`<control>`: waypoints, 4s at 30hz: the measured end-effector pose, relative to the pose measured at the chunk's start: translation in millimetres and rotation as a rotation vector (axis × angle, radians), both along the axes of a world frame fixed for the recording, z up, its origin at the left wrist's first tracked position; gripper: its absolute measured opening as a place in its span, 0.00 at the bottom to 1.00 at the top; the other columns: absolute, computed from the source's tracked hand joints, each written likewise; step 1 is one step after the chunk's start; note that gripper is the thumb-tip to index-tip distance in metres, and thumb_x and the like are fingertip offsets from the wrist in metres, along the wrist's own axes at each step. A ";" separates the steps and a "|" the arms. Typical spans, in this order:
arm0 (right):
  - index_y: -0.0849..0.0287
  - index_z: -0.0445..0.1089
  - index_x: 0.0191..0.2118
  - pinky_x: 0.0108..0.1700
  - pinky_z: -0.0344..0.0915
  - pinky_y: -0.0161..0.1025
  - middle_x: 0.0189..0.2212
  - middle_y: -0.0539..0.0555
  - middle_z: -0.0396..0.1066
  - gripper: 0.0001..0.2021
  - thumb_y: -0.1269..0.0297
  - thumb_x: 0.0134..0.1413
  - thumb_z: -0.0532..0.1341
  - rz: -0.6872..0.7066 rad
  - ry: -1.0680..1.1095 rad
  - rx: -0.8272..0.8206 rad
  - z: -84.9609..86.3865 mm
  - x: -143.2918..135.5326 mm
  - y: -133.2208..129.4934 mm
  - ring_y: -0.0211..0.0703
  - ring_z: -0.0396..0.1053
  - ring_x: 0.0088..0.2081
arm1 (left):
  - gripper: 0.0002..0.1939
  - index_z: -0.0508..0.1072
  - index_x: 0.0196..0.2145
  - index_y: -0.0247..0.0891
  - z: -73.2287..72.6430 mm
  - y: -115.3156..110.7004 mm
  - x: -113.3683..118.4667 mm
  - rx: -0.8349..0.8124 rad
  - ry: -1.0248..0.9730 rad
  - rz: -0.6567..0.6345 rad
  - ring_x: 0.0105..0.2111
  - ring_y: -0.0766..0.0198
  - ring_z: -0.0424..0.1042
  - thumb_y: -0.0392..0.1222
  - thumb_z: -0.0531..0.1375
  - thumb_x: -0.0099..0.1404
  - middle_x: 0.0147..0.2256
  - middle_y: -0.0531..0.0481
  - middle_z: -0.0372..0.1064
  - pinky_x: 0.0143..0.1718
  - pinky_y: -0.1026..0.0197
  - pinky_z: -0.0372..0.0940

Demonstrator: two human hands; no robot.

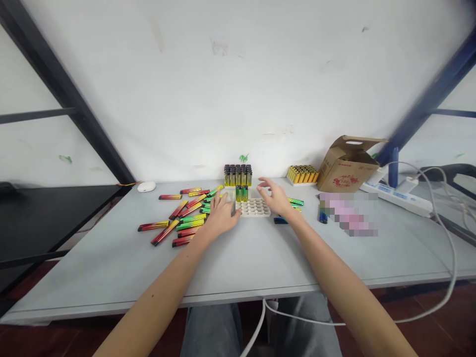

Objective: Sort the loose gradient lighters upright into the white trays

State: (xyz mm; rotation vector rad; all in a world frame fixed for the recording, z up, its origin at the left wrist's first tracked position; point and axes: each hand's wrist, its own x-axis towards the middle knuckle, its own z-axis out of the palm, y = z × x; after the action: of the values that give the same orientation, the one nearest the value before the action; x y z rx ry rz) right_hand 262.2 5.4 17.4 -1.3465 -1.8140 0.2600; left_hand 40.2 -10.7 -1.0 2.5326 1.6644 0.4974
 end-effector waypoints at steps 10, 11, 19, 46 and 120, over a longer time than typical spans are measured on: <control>0.60 0.76 0.43 0.41 0.65 0.44 0.39 0.64 0.77 0.19 0.55 0.59 0.53 -0.521 -0.361 -0.388 10.8 20.0 -11.7 0.56 0.73 0.44 | 0.24 0.69 0.53 0.35 -2.6 -0.4 -2.9 0.008 -0.032 -0.020 0.68 0.40 0.34 0.52 0.51 0.66 0.62 0.36 0.53 0.65 0.38 0.41; 0.60 0.75 0.45 0.41 0.65 0.45 0.39 0.64 0.76 0.20 0.55 0.59 0.52 -0.521 -0.367 -0.384 11.4 17.2 -12.4 0.56 0.73 0.45 | 0.25 0.68 0.55 0.36 -2.9 -0.3 -3.1 0.005 -0.037 -0.021 0.68 0.40 0.34 0.52 0.51 0.66 0.62 0.37 0.53 0.65 0.37 0.42; 0.64 0.70 0.52 0.46 0.64 0.51 0.46 0.70 0.73 0.23 0.53 0.61 0.51 -0.521 -0.412 -0.432 9.4 11.9 -16.5 0.62 0.71 0.48 | 0.28 0.63 0.59 0.35 -1.6 -2.6 -4.1 -0.033 -0.013 -0.031 0.68 0.41 0.33 0.53 0.47 0.69 0.65 0.35 0.49 0.65 0.38 0.40; 0.59 0.77 0.42 0.48 0.62 0.45 0.44 0.64 0.75 0.17 0.55 0.51 0.58 -0.483 -0.316 -0.381 -8.8 16.1 4.6 0.57 0.69 0.50 | 0.28 0.63 0.59 0.36 -1.2 -3.9 -3.5 -0.068 0.020 0.008 0.68 0.40 0.31 0.54 0.46 0.69 0.66 0.34 0.46 0.64 0.36 0.37; 0.54 0.46 0.21 0.16 0.34 0.29 0.16 0.42 0.39 0.16 0.53 0.56 0.44 0.311 0.994 -0.716 24.6 -10.7 -13.6 0.32 0.32 0.17 | 0.27 0.65 0.56 0.36 0.1 -6.5 -2.0 -0.091 0.057 0.015 0.68 0.39 0.36 0.55 0.43 0.70 0.64 0.34 0.48 0.64 0.37 0.41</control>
State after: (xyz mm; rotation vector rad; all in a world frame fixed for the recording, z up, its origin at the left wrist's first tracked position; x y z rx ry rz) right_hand 251.5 -8.2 42.0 -1.0262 -1.0543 1.5528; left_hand 38.2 -17.2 -1.0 2.4941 1.6850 0.3457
